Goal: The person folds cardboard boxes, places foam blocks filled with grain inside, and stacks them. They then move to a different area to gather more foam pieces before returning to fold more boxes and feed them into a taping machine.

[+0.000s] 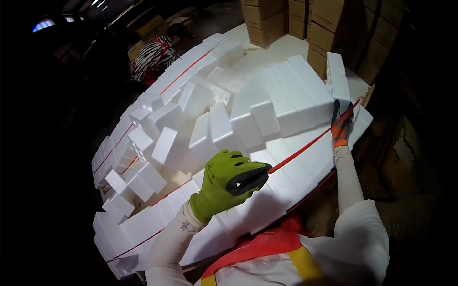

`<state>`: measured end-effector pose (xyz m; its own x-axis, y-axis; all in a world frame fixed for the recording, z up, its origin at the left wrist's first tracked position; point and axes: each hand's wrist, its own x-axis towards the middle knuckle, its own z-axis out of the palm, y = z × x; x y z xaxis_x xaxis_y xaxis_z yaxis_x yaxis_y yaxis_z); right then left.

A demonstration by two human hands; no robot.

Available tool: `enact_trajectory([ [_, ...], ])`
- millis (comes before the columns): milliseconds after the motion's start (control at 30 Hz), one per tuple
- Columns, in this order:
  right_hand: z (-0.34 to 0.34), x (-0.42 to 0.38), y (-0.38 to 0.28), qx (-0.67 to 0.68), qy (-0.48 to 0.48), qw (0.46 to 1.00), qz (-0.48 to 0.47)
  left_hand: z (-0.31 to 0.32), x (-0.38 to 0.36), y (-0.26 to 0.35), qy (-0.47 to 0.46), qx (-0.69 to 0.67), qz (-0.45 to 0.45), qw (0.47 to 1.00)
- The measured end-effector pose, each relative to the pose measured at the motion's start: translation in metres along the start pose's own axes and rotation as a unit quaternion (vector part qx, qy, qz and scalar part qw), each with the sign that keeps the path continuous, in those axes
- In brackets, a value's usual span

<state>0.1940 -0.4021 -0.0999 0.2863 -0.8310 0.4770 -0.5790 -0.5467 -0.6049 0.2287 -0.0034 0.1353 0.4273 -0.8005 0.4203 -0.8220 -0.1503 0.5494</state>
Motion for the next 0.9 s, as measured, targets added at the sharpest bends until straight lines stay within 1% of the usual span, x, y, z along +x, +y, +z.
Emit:
enact_trajectory([
  [33,-0.013,-0.006,-0.009,0.032,-0.018,0.999,-0.035,0.012,-0.001,-0.007,0.034,-0.011,0.003,0.999],
  [67,-0.018,-0.004,-0.007,0.06,-0.03,0.995,-0.069,0.008,0.008,-0.002,-0.013,-0.021,0.011,1.0],
  [100,0.009,0.007,0.045,-0.076,-0.076,0.987,-0.118,0.012,0.013,-0.002,-0.081,-0.008,0.033,0.996],
  [133,0.029,0.011,0.052,-0.06,-0.091,0.988,-0.112,0.031,0.004,-0.001,-0.13,-0.069,0.084,0.986],
  [167,0.048,0.015,0.058,-0.044,-0.106,0.988,-0.106,0.034,-0.007,0.008,-0.148,-0.033,0.087,0.985],
  [200,0.04,0.026,0.037,0.117,-0.104,0.988,-0.02,0.04,-0.018,0.011,-0.131,0.006,0.062,0.989],
  [233,0.029,0.037,0.025,0.105,-0.141,0.979,-0.099,0.033,-0.03,0.011,-0.107,0.052,0.015,0.993],
  [267,0.027,0.044,0.027,0.092,-0.172,0.965,-0.177,0.027,-0.044,0.013,-0.086,0.093,-0.032,0.991],
  [300,0.05,0.053,0.042,0.141,-0.214,0.942,-0.216,0.014,-0.062,0.012,-0.083,0.159,-0.089,0.98],
  [333,0.078,0.07,0.068,0.185,-0.248,0.918,-0.25,-0.004,-0.084,0.015,-0.095,0.226,-0.166,0.955],
  [400,0.125,0.105,0.122,0.119,-0.427,0.884,-0.15,-0.038,-0.144,0.01,-0.066,0.306,-0.277,0.908],
  [433,0.133,0.114,0.123,0.051,-0.447,0.876,-0.172,-0.055,-0.176,0.011,-0.038,0.344,-0.324,0.88],
  [467,0.136,0.118,0.125,-0.016,-0.445,0.87,-0.21,-0.074,-0.211,0.013,-0.009,0.383,-0.372,0.845],
  [533,0.141,0.132,0.123,-0.126,-0.428,0.849,-0.282,-0.109,-0.294,0.011,0.08,0.485,-0.397,0.775],
  [567,0.142,0.14,0.125,-0.181,-0.417,0.832,-0.319,-0.128,-0.337,0.014,0.099,0.516,-0.446,0.725],
  [600,0.14,0.146,0.13,-0.242,-0.403,0.807,-0.358,-0.146,-0.38,0.019,0.117,0.542,-0.487,0.675],
  [667,0.132,0.153,0.139,-0.362,-0.366,0.737,-0.438,-0.184,-0.471,0.031,0.155,0.631,-0.502,0.571],
  [733,0.117,0.147,0.139,-0.456,-0.324,0.658,-0.504,-0.224,-0.559,0.048,0.2,0.666,-0.518,0.498],
  [767,0.098,0.146,0.127,-0.456,-0.326,0.675,-0.479,-0.244,-0.605,0.054,0.232,0.67,-0.522,0.474],
  [800,0.083,0.127,0.111,-0.448,-0.335,0.703,-0.439,-0.263,-0.652,0.057,0.263,0.671,-0.526,0.451],
  [867,0.051,0.082,0.081,-0.425,-0.347,0.752,-0.366,-0.297,-0.742,0.061,0.233,0.674,-0.557,0.426],
  [900,0.034,0.058,0.066,-0.412,-0.35,0.772,-0.333,-0.309,-0.783,0.059,0.199,0.678,-0.555,0.439],
])
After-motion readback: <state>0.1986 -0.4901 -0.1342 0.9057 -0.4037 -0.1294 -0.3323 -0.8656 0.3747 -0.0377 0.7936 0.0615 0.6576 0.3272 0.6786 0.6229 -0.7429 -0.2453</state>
